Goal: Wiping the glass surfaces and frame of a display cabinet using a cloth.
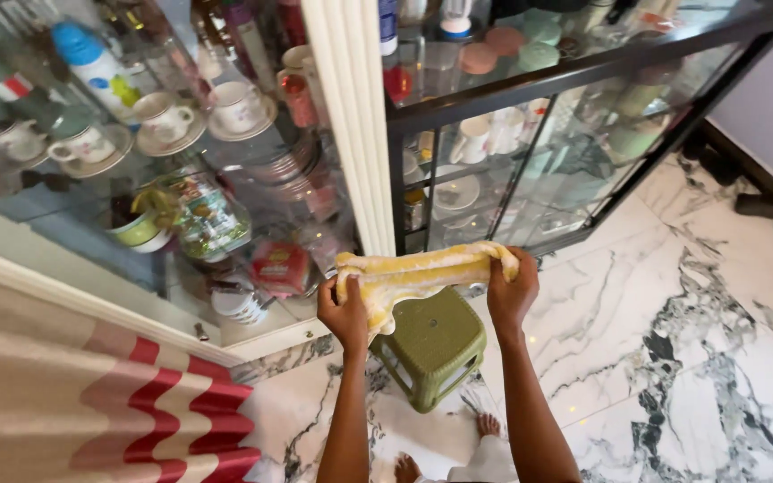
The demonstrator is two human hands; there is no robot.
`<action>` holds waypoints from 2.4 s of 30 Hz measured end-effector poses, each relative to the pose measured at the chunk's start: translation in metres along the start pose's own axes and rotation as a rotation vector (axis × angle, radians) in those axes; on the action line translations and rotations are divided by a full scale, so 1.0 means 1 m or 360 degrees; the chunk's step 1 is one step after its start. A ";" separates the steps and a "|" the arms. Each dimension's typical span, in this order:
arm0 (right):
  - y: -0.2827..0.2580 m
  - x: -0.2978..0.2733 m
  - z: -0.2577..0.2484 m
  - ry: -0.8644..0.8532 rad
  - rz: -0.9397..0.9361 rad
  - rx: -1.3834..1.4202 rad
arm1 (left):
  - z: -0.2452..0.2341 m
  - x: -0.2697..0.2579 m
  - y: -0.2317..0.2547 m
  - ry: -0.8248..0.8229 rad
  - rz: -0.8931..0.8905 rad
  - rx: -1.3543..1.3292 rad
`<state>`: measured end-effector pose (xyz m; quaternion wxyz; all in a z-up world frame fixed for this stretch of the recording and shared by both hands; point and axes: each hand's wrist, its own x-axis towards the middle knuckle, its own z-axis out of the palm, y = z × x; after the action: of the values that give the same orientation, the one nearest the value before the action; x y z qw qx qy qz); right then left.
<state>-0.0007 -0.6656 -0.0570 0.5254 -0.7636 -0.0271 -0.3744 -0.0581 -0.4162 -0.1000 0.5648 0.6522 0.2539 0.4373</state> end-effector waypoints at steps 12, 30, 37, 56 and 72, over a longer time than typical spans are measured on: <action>0.105 0.118 -0.092 -0.0074 -0.0091 0.0034 | 0.179 -0.075 0.033 -0.0216 0.0252 -0.0206; 0.177 0.238 -0.006 -0.0310 0.0079 0.0432 | 0.291 -0.017 0.054 0.0125 0.0427 0.0008; 0.137 0.289 0.079 -0.0305 -0.0105 0.0618 | 0.308 0.079 0.058 0.0251 0.0565 0.0036; 0.153 0.367 0.171 -0.0641 -0.0556 -0.0299 | 0.372 0.151 0.084 0.0102 0.0612 0.0781; 0.259 0.486 0.099 -0.0531 -0.0645 -0.0224 | 0.484 0.085 0.095 0.0209 0.0583 0.0828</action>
<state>0.5145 -0.8711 0.0153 0.3737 -0.8283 -0.2395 -0.3420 0.3831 -0.6174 0.0246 0.2736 0.7799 0.2714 0.4933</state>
